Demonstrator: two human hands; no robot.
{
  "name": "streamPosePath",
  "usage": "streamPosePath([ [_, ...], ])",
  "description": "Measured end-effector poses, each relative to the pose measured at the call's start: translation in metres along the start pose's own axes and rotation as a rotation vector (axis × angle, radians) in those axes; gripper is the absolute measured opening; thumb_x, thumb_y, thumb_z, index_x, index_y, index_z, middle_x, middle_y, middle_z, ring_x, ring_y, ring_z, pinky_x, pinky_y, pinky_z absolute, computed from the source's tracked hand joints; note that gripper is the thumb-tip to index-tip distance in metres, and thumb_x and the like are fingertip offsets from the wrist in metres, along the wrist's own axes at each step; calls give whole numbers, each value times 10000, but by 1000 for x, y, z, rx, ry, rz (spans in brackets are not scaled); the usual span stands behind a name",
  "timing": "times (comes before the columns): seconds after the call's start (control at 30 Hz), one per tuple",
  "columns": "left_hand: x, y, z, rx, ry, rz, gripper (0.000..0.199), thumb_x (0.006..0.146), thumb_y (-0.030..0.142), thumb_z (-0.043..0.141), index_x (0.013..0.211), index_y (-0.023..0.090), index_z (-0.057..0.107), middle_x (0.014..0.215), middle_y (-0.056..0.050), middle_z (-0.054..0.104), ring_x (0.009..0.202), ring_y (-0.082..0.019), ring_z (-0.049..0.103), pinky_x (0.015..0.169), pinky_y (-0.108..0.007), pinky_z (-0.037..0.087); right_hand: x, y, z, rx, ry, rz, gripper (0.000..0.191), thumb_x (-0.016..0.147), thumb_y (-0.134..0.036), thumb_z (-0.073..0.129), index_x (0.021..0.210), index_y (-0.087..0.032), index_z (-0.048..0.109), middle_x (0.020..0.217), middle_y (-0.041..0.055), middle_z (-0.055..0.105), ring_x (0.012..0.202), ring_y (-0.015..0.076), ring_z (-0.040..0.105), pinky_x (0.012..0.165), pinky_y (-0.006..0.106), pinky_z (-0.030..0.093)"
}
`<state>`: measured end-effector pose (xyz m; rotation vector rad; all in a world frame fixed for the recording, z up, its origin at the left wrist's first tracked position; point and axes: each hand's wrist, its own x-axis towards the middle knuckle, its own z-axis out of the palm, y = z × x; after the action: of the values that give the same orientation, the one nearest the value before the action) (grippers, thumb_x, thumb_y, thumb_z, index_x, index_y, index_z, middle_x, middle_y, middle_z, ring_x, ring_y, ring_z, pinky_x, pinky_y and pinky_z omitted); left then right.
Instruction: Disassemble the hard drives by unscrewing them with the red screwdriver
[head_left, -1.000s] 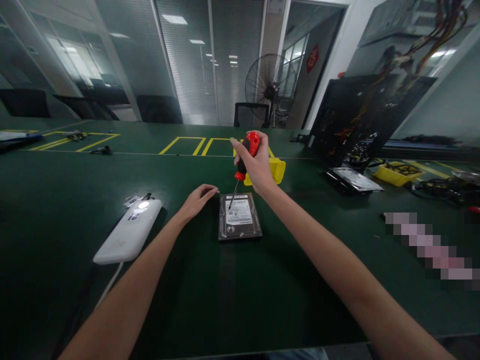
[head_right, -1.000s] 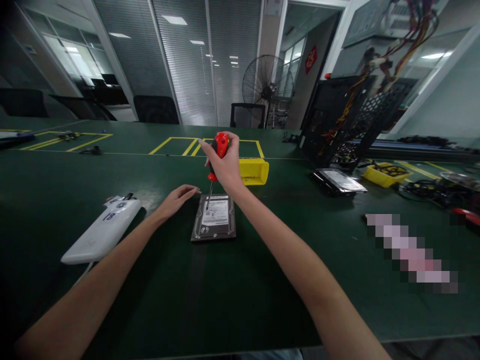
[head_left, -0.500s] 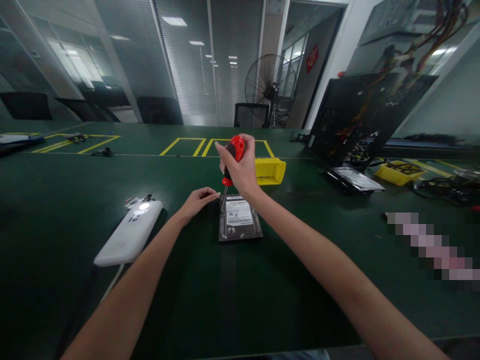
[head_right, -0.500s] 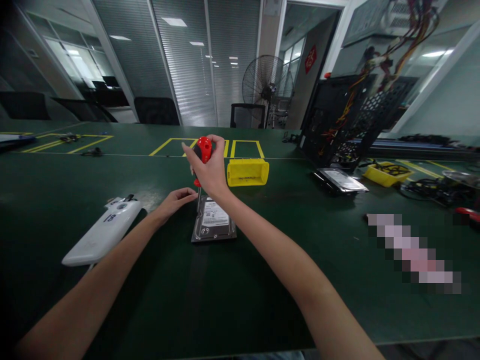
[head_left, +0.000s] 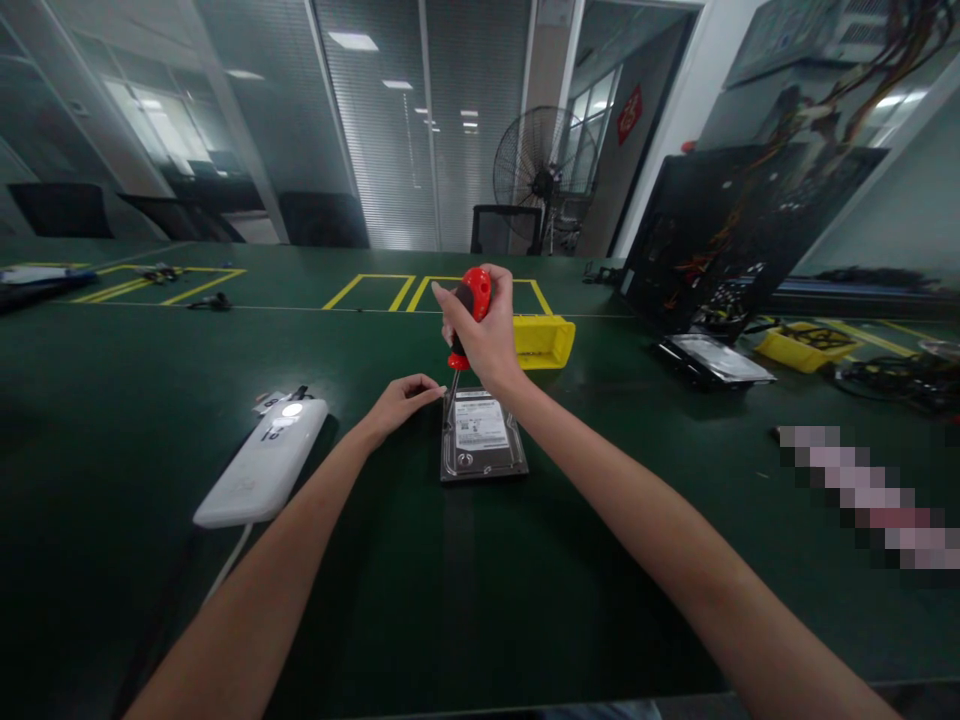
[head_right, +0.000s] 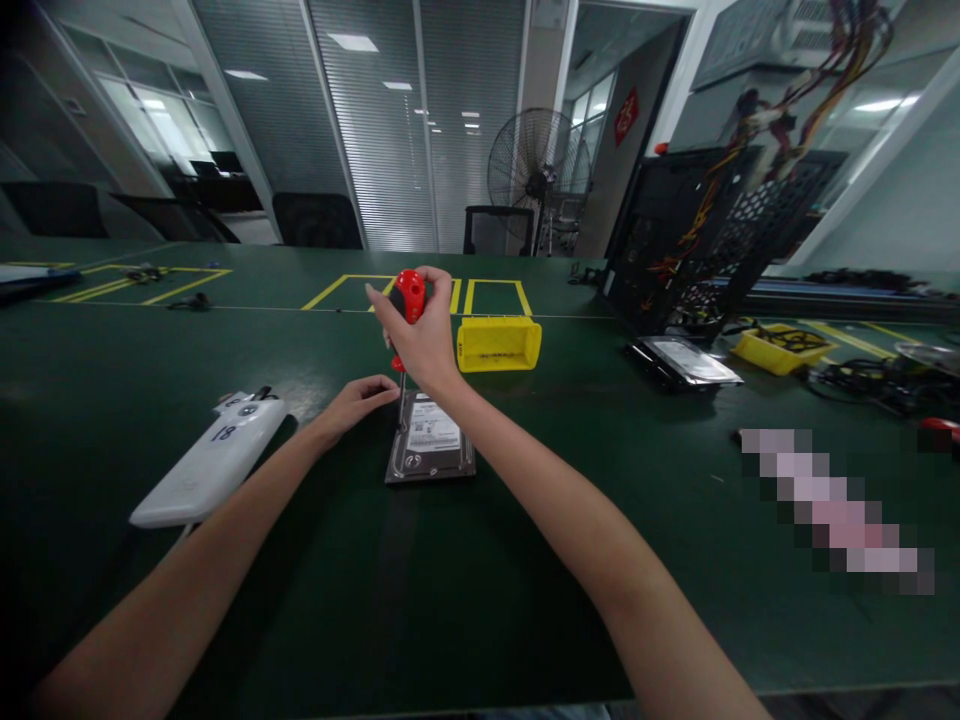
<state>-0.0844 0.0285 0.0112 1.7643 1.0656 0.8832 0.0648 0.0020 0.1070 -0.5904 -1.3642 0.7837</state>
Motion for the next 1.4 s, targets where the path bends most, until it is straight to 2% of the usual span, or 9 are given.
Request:
streamPosePath([
  [0.17, -1, 2, 0, -21, -1, 2, 263, 736, 440, 615, 762, 179, 590, 795, -9, 644, 779, -175, 587, 776, -334, 455, 2, -9, -1, 79, -90, 61, 497, 746, -518, 629, 1036, -264, 316, 731, -49, 487, 565, 92, 504, 552, 259, 477],
  [0.33, 0, 0, 1, -48, -11, 26, 253, 748, 427, 613, 749, 176, 584, 787, -2, 637, 780, -166, 586, 809, -334, 445, 9, -11, -2, 313, -262, 162, 394, 739, -487, 614, 1010, -234, 481, 841, -17, 547, 672, 92, 556, 628, 242, 494],
  [0.53, -2, 5, -6, 22, -66, 24, 292, 812, 458, 539, 870, 189, 635, 918, -22, 670, 899, -198, 601, 877, -369, 434, 7, -2, 4, 372, -89, 192, 466, 704, -510, 672, 1001, -258, 415, 724, -54, 524, 544, 68, 485, 476, 207, 407],
  [0.7, -20, 22, -20, 367, -213, 130, 286, 818, 428, 542, 968, 219, 670, 1077, -36, 647, 1071, -228, 550, 980, -403, 362, 11, -4, 0, 443, -161, 250, 444, 728, -604, 592, 910, -206, 524, 752, -21, 525, 592, 76, 526, 542, 235, 457],
  [0.87, -38, 36, -20, 638, -209, 114, 324, 792, 445, 575, 1060, 276, 642, 1186, -29, 590, 1152, -266, 480, 1001, -486, 303, 11, -3, 2, 501, -125, 256, 453, 692, -591, 638, 943, -240, 500, 717, -49, 509, 514, 58, 455, 444, 213, 378],
  [0.97, -40, 38, -16, 664, -197, 131, 316, 784, 426, 587, 1050, 262, 633, 1178, -38, 578, 1147, -266, 473, 1007, -506, 276, 11, 0, 2, 500, -118, 225, 419, 658, -526, 704, 868, -232, 490, 726, -46, 518, 538, 62, 471, 452, 214, 388],
  [1.17, -41, 42, -14, 658, -178, 141, 268, 786, 404, 586, 995, 246, 641, 1137, -39, 565, 1128, -255, 468, 1005, -496, 271, 11, -4, 2, 516, -234, 286, 503, 741, -669, 514, 938, -207, 546, 706, -31, 504, 543, 68, 473, 500, 235, 419],
  [1.3, -42, 43, -12, 678, -175, 127, 258, 777, 390, 595, 982, 241, 643, 1133, -41, 554, 1135, -259, 461, 1011, -505, 248, 9, -4, 7, 466, -147, 256, 480, 666, -586, 668, 945, -233, 504, 719, -49, 508, 528, 57, 456, 467, 219, 380],
  [1.4, -42, 42, -10, 701, -174, 105, 254, 772, 383, 595, 983, 249, 640, 1151, -42, 541, 1157, -268, 442, 1006, -522, 240, 9, -5, 9, 444, -180, 271, 456, 671, -588, 662, 892, -218, 514, 740, -27, 538, 579, 73, 504, 515, 231, 429],
])
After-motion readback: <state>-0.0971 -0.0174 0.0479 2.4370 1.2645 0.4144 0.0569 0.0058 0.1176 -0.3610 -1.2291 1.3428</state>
